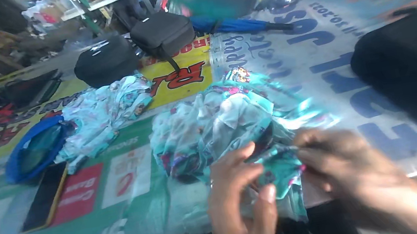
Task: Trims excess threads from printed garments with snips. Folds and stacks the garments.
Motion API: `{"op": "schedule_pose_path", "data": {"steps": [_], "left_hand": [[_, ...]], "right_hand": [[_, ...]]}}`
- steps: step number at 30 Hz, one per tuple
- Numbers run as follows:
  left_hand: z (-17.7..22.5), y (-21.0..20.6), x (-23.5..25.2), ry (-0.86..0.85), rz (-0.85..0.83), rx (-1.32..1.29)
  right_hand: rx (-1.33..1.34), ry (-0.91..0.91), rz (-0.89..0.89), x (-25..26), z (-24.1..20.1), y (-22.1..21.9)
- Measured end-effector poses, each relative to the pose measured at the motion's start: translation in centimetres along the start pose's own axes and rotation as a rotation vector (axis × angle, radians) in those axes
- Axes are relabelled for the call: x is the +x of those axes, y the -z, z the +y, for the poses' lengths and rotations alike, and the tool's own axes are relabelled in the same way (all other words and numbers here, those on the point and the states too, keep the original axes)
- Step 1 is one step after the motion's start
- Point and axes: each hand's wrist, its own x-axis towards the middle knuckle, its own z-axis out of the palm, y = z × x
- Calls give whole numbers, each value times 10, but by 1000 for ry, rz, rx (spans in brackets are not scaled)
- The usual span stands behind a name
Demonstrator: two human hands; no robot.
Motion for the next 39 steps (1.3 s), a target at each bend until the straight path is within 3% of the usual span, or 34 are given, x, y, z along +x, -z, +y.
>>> {"op": "schedule_pose_path", "data": {"steps": [3,5,7,10,12,14,18,22,25,29,34,36,39], "left_hand": [[-12,-2,11,-273,-159,638],[-27,1,21,-250,-310,857],[-40,7,29,-166,-412,895],[-39,8,26,-124,-346,769],[-30,8,21,-135,-207,667],[-21,5,15,-170,-105,625],[-9,-2,-4,-154,-105,645],[-1,-18,-23,-83,-164,564],[-9,-31,-28,38,-176,436],[-14,-27,-27,254,-148,45],[-12,-17,-22,266,-147,-119],[-13,-3,-19,173,-196,71],[-19,25,-19,25,-326,641]], "right_hand": [[-93,49,40,24,-6,1],[-447,87,38,29,-1,7],[-917,77,-28,21,9,12],[-1160,85,-159,-4,29,13],[-1084,151,-128,-16,41,18],[-813,115,-64,-25,45,23],[-207,-37,32,-30,39,21],[-57,-106,69,-27,36,14],[-102,-106,74,-23,37,8],[-134,-13,69,-26,41,11],[-420,115,49,-31,47,-3],[-641,189,52,-32,50,1],[-960,209,123,-30,46,26]]}}
